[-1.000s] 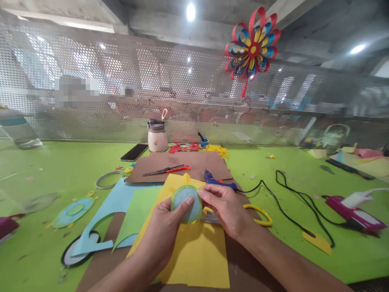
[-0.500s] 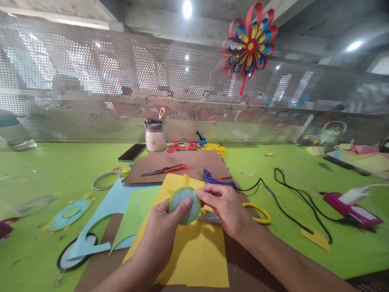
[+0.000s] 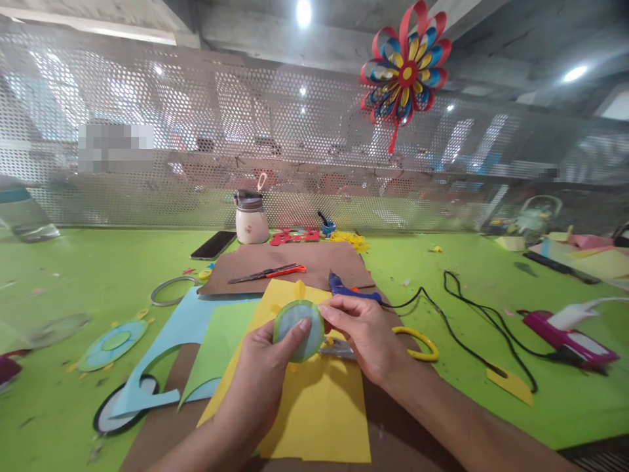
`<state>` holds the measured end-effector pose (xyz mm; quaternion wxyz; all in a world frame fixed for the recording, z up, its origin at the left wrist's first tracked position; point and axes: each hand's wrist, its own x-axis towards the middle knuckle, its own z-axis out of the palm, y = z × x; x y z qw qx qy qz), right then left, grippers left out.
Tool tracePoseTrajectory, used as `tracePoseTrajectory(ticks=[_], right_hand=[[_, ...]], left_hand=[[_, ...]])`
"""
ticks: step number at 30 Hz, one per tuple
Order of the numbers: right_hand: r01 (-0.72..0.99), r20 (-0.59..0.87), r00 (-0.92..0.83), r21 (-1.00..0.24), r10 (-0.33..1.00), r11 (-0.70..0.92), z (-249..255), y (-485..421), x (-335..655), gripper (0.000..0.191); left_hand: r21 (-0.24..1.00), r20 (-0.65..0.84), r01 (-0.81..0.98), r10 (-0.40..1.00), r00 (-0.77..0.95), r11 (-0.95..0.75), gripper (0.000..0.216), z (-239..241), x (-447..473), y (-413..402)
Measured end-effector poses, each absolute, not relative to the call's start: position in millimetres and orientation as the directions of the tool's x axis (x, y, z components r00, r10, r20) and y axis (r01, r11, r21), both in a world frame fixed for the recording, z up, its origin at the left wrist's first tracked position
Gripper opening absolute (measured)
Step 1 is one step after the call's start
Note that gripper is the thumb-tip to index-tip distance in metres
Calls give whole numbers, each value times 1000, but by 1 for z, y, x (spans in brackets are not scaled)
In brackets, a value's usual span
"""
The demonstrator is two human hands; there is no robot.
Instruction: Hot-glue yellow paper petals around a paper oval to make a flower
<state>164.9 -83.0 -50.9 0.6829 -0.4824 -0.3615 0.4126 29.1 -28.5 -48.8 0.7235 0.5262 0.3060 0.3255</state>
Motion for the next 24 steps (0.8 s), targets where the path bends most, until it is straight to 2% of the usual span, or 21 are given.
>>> tracePoseTrajectory(ticks=[6, 9, 15, 24], right_hand=[[-261, 116, 369, -940, 922, 222, -48, -84, 164, 21], [-267, 119, 344, -939, 932, 218, -47, -84, 165, 30], [-338, 73, 419, -913, 905, 229, -48, -80, 165, 42], [-264, 110, 379, -939, 919, 221, -52, -82, 162, 40]], left_hand=[[957, -112, -148, 790, 603, 249, 30, -47, 30, -28], [956, -103, -159, 791, 603, 246, 30, -47, 30, -27], [947, -76, -199, 780, 622, 251, 31, -48, 29, -26], [922, -62, -253, 758, 650, 292, 30, -46, 30, -27]])
